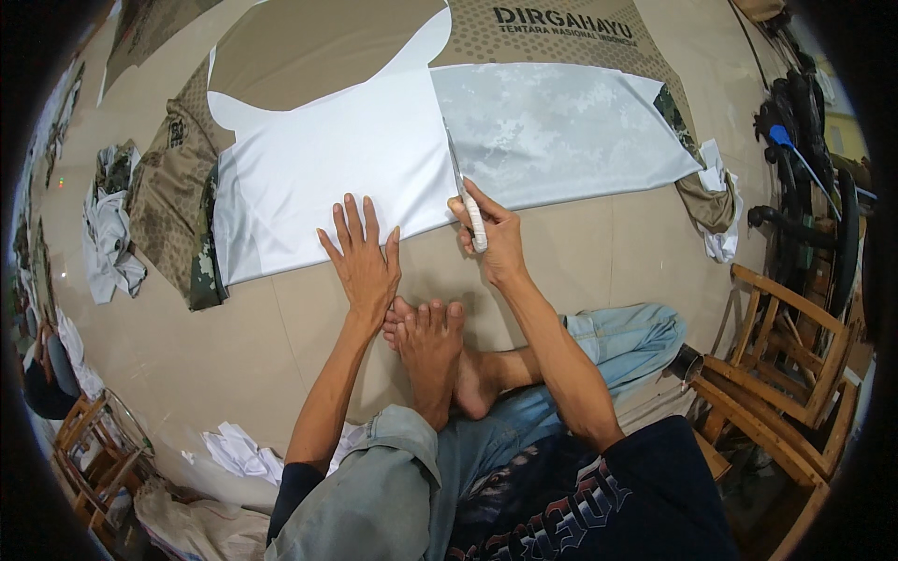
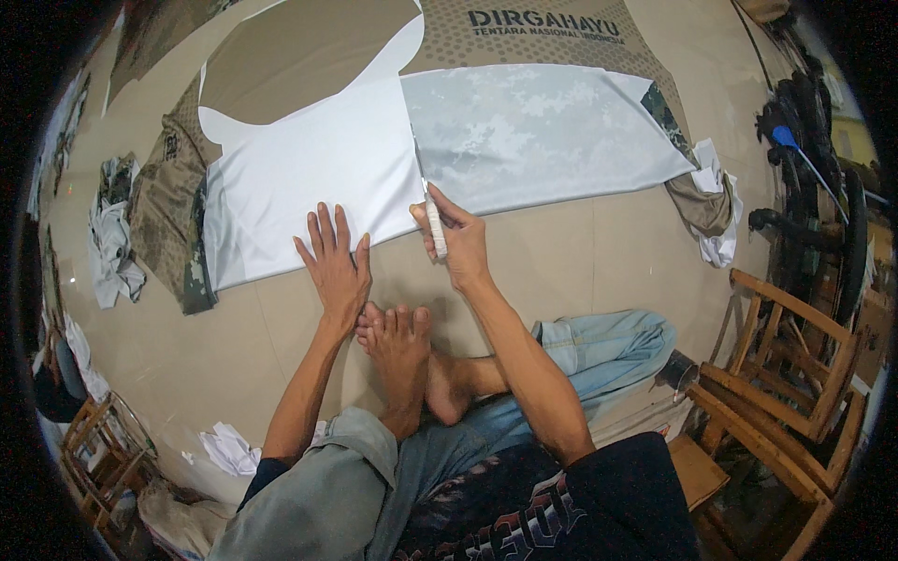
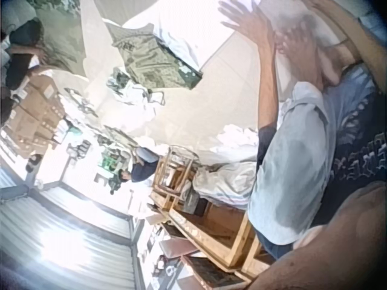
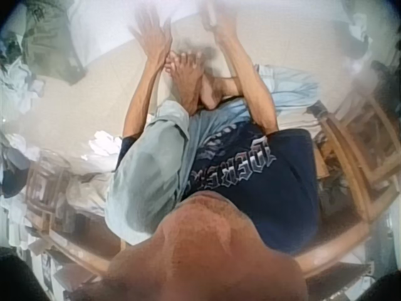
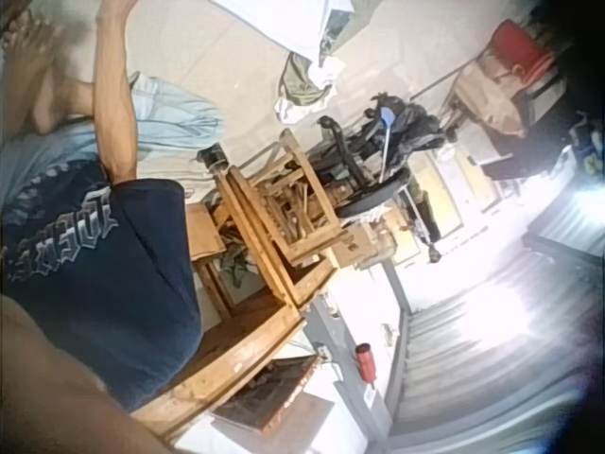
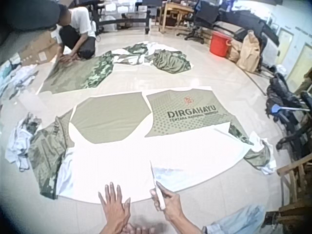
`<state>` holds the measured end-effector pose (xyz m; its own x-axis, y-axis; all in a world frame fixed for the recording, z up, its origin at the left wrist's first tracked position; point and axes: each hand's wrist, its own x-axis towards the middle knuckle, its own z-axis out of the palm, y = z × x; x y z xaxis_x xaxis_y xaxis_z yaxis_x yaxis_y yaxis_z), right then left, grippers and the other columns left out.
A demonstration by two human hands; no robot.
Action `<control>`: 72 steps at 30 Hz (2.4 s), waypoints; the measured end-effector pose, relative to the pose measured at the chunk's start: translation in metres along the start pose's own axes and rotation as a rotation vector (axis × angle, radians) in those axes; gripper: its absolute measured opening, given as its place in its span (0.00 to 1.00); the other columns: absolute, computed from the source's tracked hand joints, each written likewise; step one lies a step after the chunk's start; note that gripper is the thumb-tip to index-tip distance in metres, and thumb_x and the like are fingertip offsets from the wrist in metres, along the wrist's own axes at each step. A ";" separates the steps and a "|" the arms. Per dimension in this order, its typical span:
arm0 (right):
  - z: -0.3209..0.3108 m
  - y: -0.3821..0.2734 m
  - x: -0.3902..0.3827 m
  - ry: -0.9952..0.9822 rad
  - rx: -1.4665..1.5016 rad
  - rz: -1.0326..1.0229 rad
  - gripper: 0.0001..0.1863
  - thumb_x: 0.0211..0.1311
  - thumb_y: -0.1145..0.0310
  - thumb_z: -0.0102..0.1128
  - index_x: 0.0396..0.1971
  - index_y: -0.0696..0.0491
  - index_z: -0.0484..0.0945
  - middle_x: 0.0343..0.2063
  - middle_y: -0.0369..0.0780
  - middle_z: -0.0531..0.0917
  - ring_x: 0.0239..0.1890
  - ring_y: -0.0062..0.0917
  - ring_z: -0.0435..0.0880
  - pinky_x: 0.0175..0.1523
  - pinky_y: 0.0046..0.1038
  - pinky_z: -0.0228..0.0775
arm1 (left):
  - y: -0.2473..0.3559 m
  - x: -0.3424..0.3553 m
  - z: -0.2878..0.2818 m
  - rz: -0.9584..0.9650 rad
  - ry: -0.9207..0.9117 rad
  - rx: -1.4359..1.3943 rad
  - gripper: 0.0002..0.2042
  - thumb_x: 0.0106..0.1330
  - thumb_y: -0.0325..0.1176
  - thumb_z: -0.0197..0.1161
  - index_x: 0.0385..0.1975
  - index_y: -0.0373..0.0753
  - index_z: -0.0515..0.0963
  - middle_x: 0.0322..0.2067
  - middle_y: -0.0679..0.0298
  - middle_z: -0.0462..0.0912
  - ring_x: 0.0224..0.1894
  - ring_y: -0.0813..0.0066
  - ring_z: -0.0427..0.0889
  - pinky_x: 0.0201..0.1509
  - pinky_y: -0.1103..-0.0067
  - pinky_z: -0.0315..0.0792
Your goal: The person sits on the floor and uses scissors to cut a large piece of white fabric that is layered over a camouflage-patterned shirt. They follow the contours of the shirt to cut the fabric into a matching shape, then set the cut piece aside.
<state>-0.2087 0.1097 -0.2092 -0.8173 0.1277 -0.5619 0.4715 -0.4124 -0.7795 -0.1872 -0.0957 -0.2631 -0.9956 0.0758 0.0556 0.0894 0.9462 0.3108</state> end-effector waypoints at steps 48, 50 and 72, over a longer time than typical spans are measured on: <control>0.048 -0.053 0.096 -0.001 0.001 -0.056 0.32 0.59 0.69 0.77 0.63 0.62 0.77 0.28 0.35 0.83 0.16 0.15 0.70 0.20 0.20 0.59 | 0.001 0.007 -0.006 -0.023 -0.062 0.021 0.32 0.79 0.49 0.49 0.78 0.40 0.57 0.80 0.54 0.48 0.82 0.51 0.42 0.80 0.43 0.30; 0.050 -0.054 0.098 0.000 -0.046 -0.048 0.33 0.59 0.68 0.77 0.64 0.61 0.76 0.29 0.35 0.83 0.17 0.15 0.71 0.21 0.20 0.61 | 0.000 0.007 -0.005 -0.023 -0.066 0.015 0.33 0.78 0.49 0.51 0.78 0.41 0.57 0.80 0.53 0.48 0.82 0.51 0.41 0.79 0.42 0.30; -0.128 -0.076 0.041 0.566 -1.029 -0.773 0.33 0.61 0.76 0.70 0.67 0.58 0.72 0.55 0.49 0.78 0.56 0.41 0.80 0.58 0.37 0.74 | -0.087 0.255 -0.071 0.253 0.397 0.260 0.32 0.77 0.49 0.55 0.75 0.40 0.61 0.79 0.51 0.52 0.81 0.51 0.47 0.81 0.50 0.37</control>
<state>-0.2359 0.2622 -0.2085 -0.8516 0.4585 0.2542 0.2000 0.7323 -0.6509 -0.4466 -0.1815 -0.2085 -0.8519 0.2342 0.4684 0.2644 0.9644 -0.0015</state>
